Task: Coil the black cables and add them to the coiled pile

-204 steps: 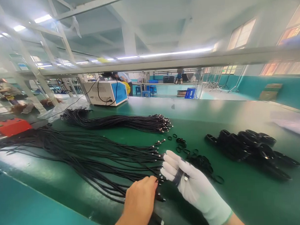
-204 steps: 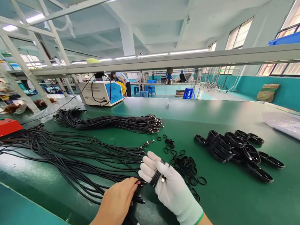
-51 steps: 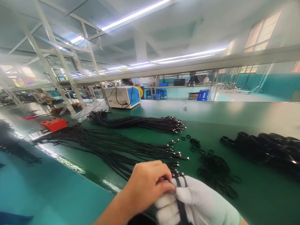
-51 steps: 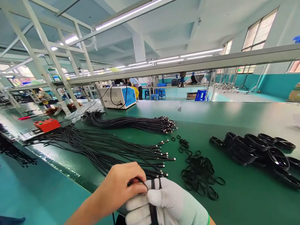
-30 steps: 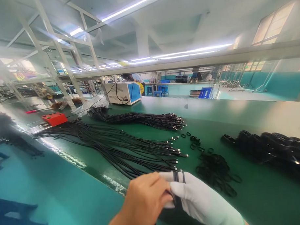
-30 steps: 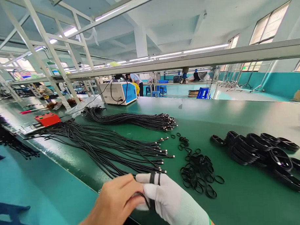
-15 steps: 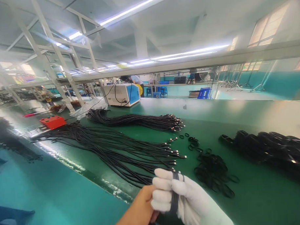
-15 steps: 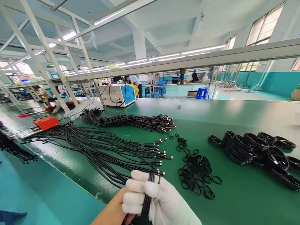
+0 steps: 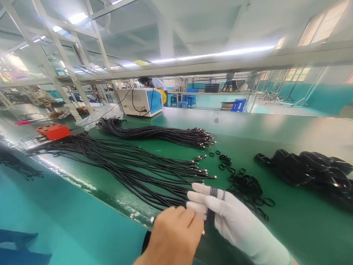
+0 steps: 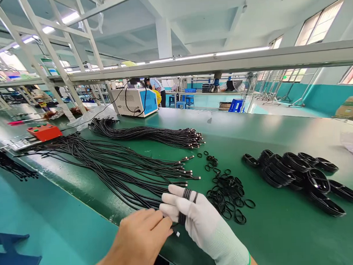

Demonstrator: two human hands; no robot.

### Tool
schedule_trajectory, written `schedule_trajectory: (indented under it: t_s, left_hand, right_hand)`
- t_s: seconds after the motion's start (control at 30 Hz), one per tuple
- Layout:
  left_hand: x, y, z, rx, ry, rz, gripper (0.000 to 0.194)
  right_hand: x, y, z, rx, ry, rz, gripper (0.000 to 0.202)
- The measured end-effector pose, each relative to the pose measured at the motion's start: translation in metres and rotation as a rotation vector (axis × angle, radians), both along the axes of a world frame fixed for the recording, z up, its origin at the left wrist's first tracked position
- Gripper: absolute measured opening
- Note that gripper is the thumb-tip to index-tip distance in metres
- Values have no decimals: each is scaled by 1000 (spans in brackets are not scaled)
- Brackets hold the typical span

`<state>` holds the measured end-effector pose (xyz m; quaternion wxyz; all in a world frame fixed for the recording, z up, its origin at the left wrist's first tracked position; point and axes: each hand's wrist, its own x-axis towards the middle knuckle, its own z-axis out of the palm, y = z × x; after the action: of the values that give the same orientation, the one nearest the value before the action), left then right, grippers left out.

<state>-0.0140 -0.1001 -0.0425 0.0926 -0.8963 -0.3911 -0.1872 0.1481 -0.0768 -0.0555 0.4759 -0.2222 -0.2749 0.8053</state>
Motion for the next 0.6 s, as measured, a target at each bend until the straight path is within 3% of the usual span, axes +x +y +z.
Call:
schedule_trajectory:
  t_s: [0.1, 0.23, 0.33, 0.43, 0.5, 0.6]
  left_hand:
    - [-12, 16, 30, 6, 72, -178, 14]
    - [-21, 36, 55, -239, 41, -272, 9]
    - [-20, 47, 53, -466, -51, -309, 6]
    - [-21, 55, 42, -575, -151, -344, 8]
    - [-24, 59, 39, -504, -220, -363, 7]
    - [-30, 58, 38, -241, -308, -297, 14]
  right_hand:
    - [-4, -6, 3, 64, 18, 172, 26]
    - [-12, -12, 4, 94, 65, 316, 26]
    - [-20, -14, 0, 58, 111, 380, 28]
    - [-25, -14, -5, 41, 100, 406, 19]
    - [-25, -13, -7, 0, 121, 390, 12]
    - [-23, -10, -11, -73, 184, 363, 10]
